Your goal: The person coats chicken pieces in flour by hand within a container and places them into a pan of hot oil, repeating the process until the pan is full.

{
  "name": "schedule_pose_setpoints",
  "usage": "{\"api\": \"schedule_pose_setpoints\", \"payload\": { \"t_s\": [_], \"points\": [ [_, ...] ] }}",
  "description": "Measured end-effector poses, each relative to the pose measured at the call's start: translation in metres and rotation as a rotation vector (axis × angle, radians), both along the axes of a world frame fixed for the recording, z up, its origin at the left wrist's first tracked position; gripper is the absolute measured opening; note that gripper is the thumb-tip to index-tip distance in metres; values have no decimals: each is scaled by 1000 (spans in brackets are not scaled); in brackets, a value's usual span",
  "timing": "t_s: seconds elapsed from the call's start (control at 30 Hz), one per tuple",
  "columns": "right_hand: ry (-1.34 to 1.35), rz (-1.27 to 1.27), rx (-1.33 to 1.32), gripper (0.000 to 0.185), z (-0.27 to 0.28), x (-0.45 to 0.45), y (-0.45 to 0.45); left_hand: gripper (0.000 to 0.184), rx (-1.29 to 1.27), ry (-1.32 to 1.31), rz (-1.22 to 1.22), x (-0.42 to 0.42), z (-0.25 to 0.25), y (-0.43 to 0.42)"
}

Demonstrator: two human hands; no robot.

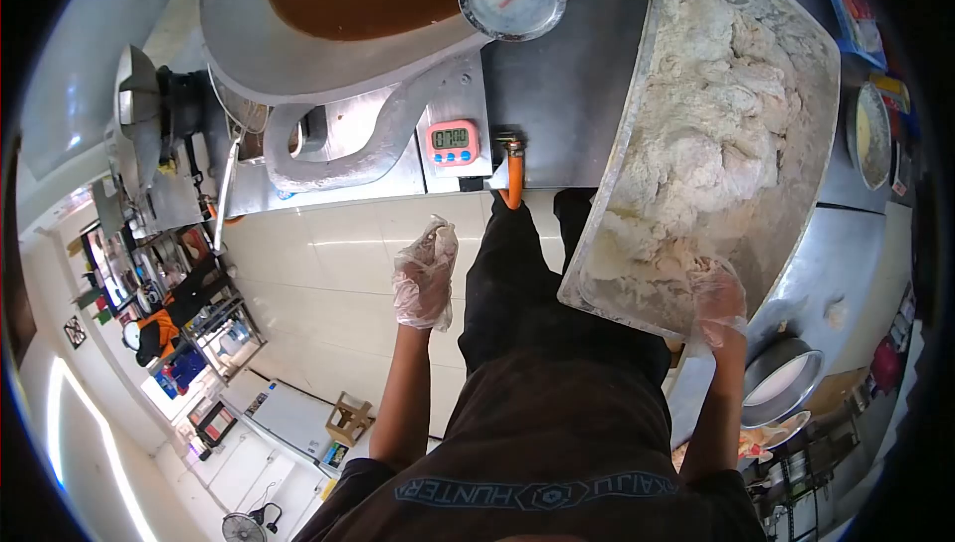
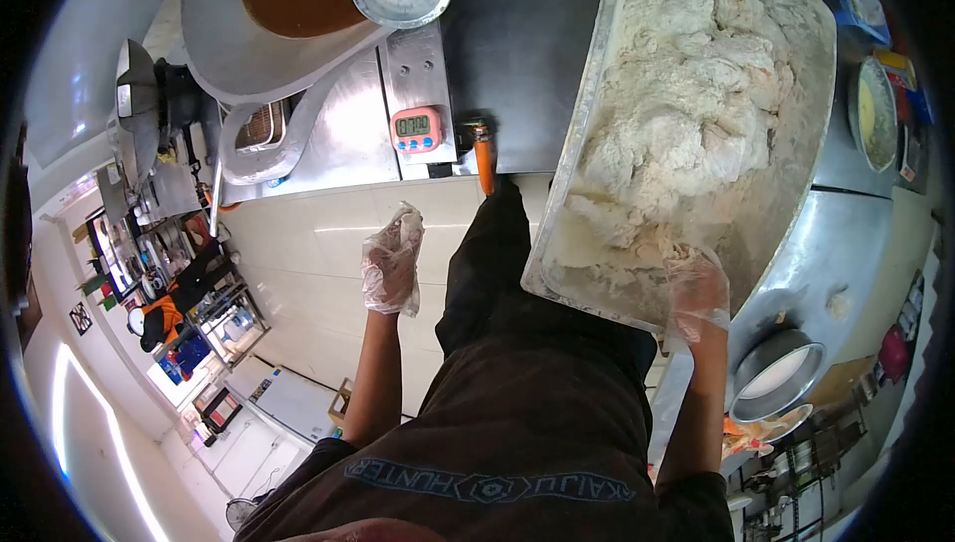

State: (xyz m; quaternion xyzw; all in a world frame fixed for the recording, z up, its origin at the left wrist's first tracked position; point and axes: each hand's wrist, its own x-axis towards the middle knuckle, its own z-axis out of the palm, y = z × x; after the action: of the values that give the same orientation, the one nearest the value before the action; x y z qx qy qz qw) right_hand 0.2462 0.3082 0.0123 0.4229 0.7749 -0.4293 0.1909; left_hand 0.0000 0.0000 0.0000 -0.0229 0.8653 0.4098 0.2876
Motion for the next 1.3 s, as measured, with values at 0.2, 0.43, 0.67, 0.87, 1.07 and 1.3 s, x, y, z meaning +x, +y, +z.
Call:
{"api": "schedule_pose_setpoints", "payload": {
  "t_s": [0.2, 0.43, 0.67, 0.87, 1.07, 1.3],
  "points": [
    [264, -5, 160, 21, -24, 16, -10, 23, 54, -59, 42, -2, -9, -8],
    [109, 69, 165, 25, -15, 16, 4, 33, 96, 65, 22, -2, -35, -31],
    [302, 122, 355, 28, -31, 41, 14, 34, 83, 83, -8, 2, -20, -31],
    [-233, 331, 406, 24, -40, 1, -9, 33, 120, 78, 26, 6, 1, -35],
    [-100, 445, 472, 19, -87, 16, -1, 34, 80, 83, -4, 6, 3, -49],
    [-316, 192, 322, 32, -39, -30, -14, 30, 13, 149, -42, 3, 20, -47]
  ]
}}
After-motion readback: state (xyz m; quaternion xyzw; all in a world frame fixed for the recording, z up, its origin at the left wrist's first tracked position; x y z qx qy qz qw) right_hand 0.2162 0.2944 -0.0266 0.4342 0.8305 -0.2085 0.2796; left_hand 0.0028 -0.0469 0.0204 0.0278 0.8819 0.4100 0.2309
